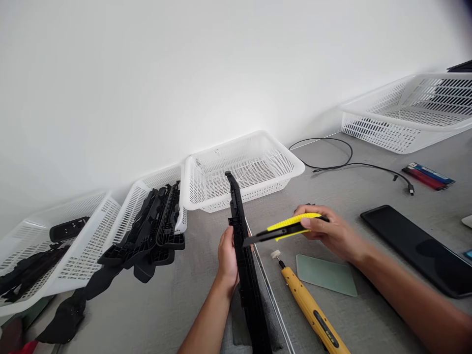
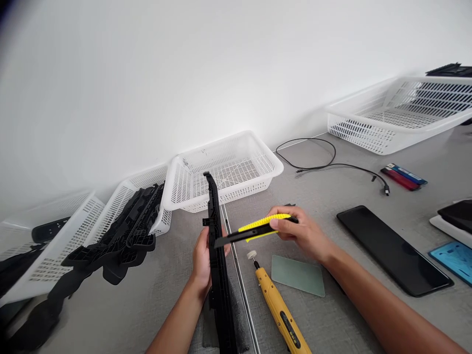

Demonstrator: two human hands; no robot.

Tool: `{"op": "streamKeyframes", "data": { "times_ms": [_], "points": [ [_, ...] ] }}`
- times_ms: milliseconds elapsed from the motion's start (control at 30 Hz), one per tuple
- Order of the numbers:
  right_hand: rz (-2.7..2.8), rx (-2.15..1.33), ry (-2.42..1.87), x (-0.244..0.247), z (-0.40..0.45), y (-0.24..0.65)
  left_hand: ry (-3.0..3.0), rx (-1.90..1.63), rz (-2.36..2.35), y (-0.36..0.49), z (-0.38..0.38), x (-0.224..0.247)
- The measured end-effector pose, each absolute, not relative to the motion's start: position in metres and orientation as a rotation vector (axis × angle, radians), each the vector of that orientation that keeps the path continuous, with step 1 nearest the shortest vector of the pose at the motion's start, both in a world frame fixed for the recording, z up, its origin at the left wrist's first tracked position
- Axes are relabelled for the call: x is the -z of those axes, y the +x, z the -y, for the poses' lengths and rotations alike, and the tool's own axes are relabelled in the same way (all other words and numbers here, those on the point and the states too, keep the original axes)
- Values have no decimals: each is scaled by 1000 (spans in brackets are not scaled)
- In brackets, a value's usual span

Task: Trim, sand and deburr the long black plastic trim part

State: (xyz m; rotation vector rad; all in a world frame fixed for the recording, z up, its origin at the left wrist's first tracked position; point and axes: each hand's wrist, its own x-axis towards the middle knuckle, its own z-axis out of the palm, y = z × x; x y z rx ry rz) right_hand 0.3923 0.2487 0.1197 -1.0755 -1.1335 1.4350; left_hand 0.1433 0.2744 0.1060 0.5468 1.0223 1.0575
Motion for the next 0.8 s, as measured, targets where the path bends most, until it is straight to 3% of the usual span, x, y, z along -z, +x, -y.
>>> {"op": "streamKeyframes", "data": {
  "times_ms": [200,800],
  "points": [
    [1242,-1239,-1170,-118,-249,393,642,-1090,-971,143,-275,-106],
    [1381,-1214,-1204,-120,-251,394,657,-1079,-1027,143,-276,-103]
  ]
}}
